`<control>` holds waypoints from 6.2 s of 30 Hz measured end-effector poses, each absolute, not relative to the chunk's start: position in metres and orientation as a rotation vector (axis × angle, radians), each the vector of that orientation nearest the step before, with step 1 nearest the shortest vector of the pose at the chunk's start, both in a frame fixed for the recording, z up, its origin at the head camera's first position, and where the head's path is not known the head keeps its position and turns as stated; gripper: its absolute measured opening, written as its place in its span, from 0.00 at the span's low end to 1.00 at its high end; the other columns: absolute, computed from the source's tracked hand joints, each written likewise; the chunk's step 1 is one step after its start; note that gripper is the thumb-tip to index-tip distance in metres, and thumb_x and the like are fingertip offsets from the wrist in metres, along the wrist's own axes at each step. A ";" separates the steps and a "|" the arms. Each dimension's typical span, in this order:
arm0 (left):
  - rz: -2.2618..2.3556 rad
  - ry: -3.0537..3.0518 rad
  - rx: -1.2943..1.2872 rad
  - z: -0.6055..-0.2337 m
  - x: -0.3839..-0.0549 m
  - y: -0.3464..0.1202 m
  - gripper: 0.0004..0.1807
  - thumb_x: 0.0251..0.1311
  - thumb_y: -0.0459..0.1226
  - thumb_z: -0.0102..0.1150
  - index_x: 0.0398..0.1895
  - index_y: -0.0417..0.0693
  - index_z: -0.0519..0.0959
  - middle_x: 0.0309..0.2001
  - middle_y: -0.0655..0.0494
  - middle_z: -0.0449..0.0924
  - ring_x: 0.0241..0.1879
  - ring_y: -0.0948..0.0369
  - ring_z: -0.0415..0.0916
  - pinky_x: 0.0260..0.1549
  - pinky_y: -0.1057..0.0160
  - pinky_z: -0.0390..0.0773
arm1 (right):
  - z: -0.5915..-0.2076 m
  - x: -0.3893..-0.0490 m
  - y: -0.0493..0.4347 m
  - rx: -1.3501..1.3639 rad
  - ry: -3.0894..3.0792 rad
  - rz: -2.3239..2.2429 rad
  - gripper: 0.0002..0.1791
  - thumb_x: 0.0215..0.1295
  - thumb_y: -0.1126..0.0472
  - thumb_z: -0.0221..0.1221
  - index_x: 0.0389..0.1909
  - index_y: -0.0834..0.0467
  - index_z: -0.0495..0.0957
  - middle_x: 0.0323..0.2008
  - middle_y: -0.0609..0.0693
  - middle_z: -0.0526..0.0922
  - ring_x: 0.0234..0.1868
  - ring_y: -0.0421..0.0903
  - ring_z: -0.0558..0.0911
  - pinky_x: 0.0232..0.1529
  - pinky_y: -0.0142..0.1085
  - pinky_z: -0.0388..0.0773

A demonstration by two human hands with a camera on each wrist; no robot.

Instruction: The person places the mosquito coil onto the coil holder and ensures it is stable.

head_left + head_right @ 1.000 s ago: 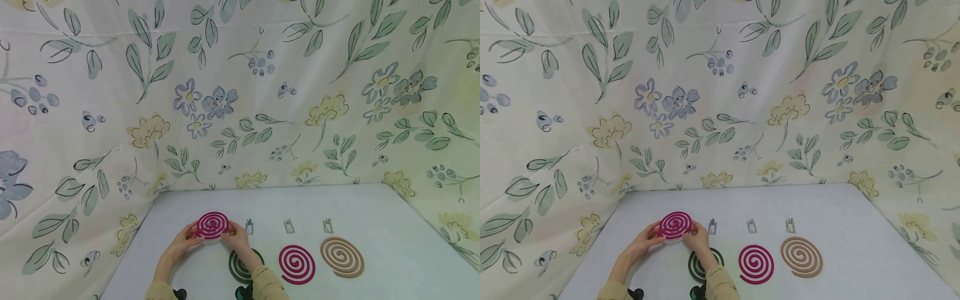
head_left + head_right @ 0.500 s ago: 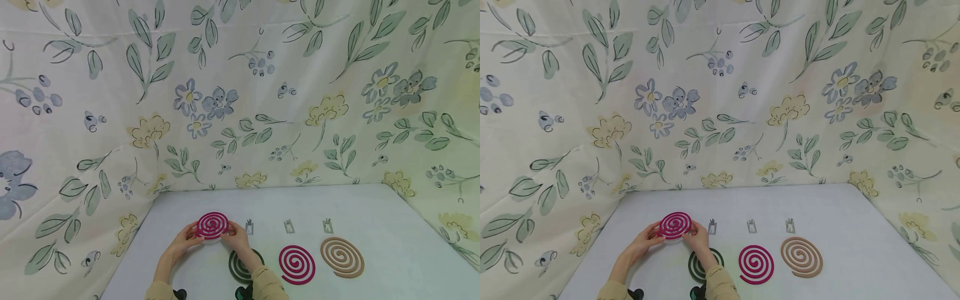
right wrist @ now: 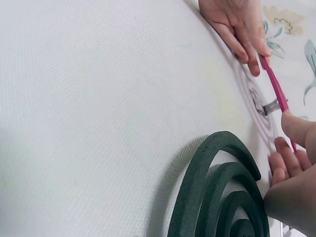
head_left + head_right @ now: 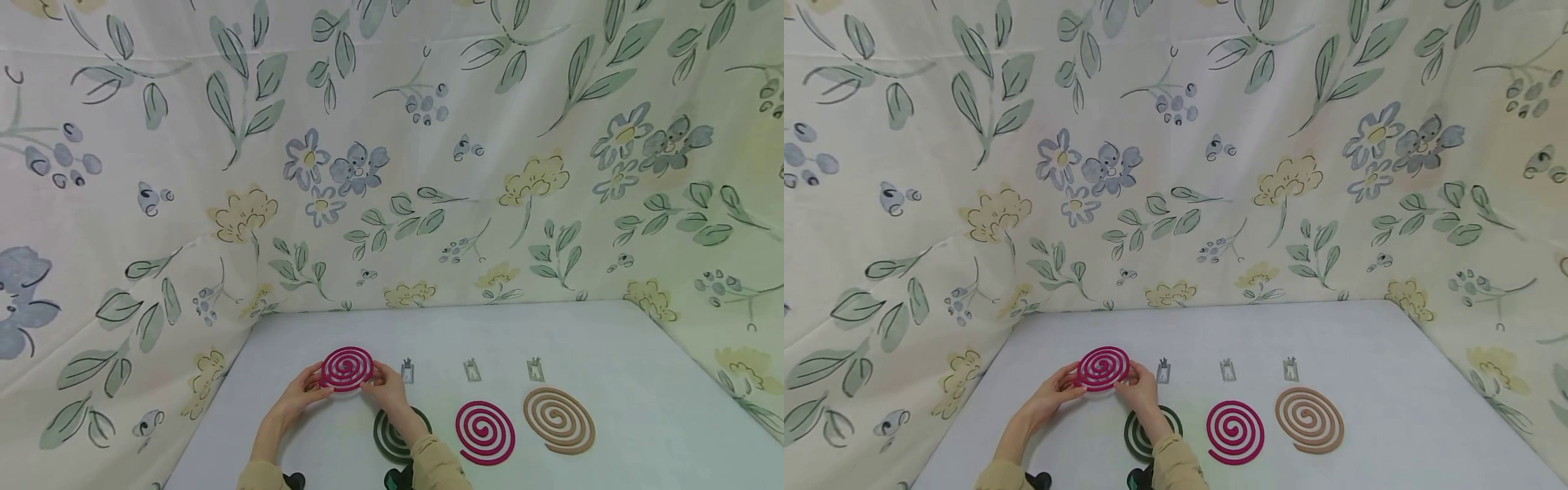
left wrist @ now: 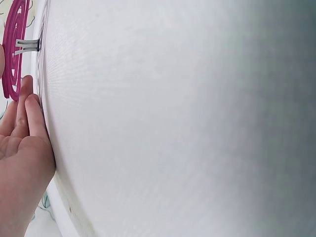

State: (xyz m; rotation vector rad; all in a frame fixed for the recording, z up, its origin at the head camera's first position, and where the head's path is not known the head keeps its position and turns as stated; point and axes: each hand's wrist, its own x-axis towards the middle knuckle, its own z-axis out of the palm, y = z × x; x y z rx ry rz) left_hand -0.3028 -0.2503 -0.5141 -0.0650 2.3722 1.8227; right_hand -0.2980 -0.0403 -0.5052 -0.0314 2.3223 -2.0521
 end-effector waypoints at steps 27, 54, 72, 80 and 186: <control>1.825 2.372 -0.074 -0.515 -0.303 -0.251 0.42 0.52 0.38 0.68 0.69 0.40 0.59 0.63 0.36 0.66 0.64 0.44 0.61 0.66 0.44 0.59 | -0.504 -0.296 -0.040 -0.026 2.309 -2.072 0.30 0.54 0.69 0.64 0.59 0.69 0.70 0.43 0.60 0.80 0.34 0.42 0.68 0.30 0.29 0.66; 1.810 2.398 -0.069 -0.514 -0.303 -0.250 0.38 0.55 0.37 0.66 0.68 0.39 0.61 0.59 0.39 0.71 0.59 0.50 0.66 0.61 0.50 0.67 | -0.507 -0.298 -0.040 0.013 2.311 -2.065 0.29 0.54 0.69 0.64 0.59 0.67 0.71 0.43 0.58 0.80 0.34 0.42 0.68 0.31 0.30 0.66; 1.838 2.390 -0.093 -0.512 -0.302 -0.249 0.35 0.57 0.37 0.64 0.67 0.39 0.62 0.57 0.41 0.72 0.54 0.54 0.68 0.54 0.58 0.70 | -0.509 -0.301 -0.040 -0.005 2.343 -2.047 0.28 0.54 0.68 0.65 0.58 0.66 0.73 0.41 0.58 0.81 0.34 0.41 0.69 0.30 0.28 0.66; 1.887 2.378 -0.068 -0.514 -0.301 -0.248 0.33 0.59 0.35 0.62 0.67 0.39 0.63 0.56 0.41 0.73 0.49 0.61 0.70 0.46 0.70 0.71 | -0.510 -0.300 -0.038 -0.021 2.344 -2.043 0.28 0.54 0.68 0.64 0.58 0.66 0.72 0.42 0.60 0.80 0.35 0.43 0.70 0.31 0.29 0.67; 2.080 2.190 -0.204 -0.486 -0.298 -0.239 0.49 0.63 0.38 0.56 0.74 0.41 0.32 0.70 0.26 0.35 0.70 0.35 0.44 0.67 0.43 0.54 | -0.490 -0.269 0.046 -0.512 2.626 -1.428 0.24 0.57 0.62 0.63 0.53 0.70 0.74 0.42 0.60 0.82 0.43 0.54 0.79 0.42 0.44 0.78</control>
